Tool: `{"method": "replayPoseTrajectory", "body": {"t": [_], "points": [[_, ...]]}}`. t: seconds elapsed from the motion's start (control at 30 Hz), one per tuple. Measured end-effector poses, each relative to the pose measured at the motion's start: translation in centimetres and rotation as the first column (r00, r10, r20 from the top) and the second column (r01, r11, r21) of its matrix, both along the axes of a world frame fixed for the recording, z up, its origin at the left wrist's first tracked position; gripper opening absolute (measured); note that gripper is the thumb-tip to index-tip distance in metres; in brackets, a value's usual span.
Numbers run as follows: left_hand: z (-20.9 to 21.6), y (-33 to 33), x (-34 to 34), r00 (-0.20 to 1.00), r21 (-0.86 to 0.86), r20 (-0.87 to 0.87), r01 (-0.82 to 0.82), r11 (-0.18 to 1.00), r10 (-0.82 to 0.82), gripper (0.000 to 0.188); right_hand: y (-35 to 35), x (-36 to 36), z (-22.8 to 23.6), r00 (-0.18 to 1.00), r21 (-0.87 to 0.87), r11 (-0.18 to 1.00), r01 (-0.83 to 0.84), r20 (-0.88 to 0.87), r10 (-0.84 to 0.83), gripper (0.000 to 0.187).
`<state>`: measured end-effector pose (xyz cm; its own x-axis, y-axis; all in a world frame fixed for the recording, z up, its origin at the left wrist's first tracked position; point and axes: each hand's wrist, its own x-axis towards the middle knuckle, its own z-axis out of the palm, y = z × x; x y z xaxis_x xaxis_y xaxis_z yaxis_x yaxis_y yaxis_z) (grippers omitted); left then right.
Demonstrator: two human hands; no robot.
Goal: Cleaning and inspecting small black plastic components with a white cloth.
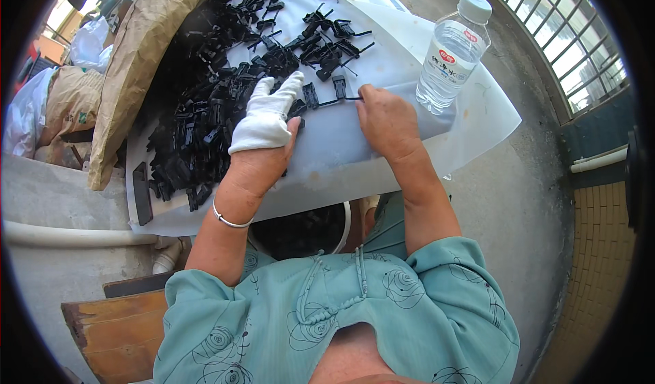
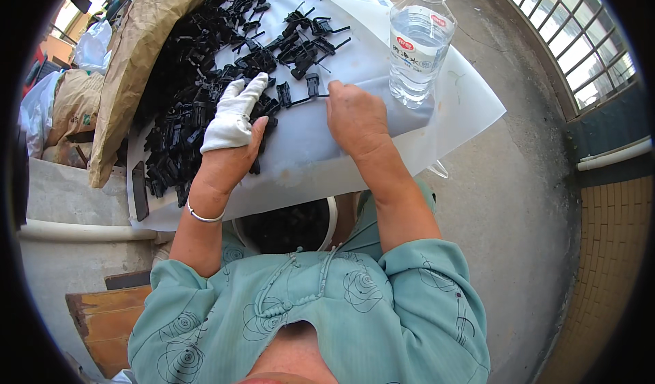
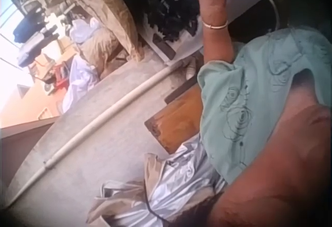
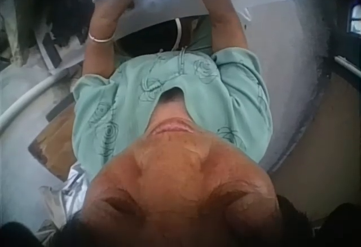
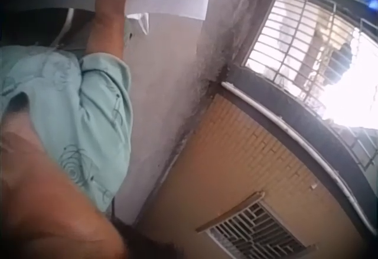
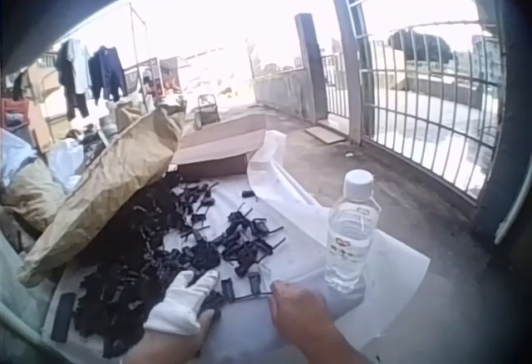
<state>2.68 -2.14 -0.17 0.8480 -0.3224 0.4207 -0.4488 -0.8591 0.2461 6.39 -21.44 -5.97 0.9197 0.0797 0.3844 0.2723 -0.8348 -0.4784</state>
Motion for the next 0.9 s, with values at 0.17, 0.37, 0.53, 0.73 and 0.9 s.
{"method": "replayPoseTrajectory", "body": {"t": [0.17,0.37,0.53,0.73,0.9], "points": [[-0.6,0.5,-0.3,0.959,-0.08,0.28,-0.015,0.997,0.037,0.024,0.0,-0.7,0.4,0.976,0.112,0.975,-0.194,0.121,0.18,0.008],[-1.5,0.9,0.6,0.974,-0.102,0.225,0.055,0.993,-0.03,0.024,0.9,-1.0,0.9,0.919,0.397,0.835,-0.38,0.263,0.293,0.007],[-1.1,0.9,0.4,0.976,-0.443,0.216,0.082,0.893,0.018,0.021,1.5,-2.0,1.3,0.877,0.517,0.709,-0.479,0.317,0.361,0.008],[-0.8,0.5,-1.1,0.771,-0.922,-0.353,-0.382,0.059,-0.531,0.021,2.5,-2.2,0.9,0.744,0.398,0.629,-0.667,0.34,0.574,0.011],[-1.9,-0.1,-1.7,0.842,-0.937,-0.328,-0.232,0.261,-0.428,0.027,2.7,-3.4,2.8,0.813,0.479,0.66,-0.578,0.273,0.514,0.014]]}}
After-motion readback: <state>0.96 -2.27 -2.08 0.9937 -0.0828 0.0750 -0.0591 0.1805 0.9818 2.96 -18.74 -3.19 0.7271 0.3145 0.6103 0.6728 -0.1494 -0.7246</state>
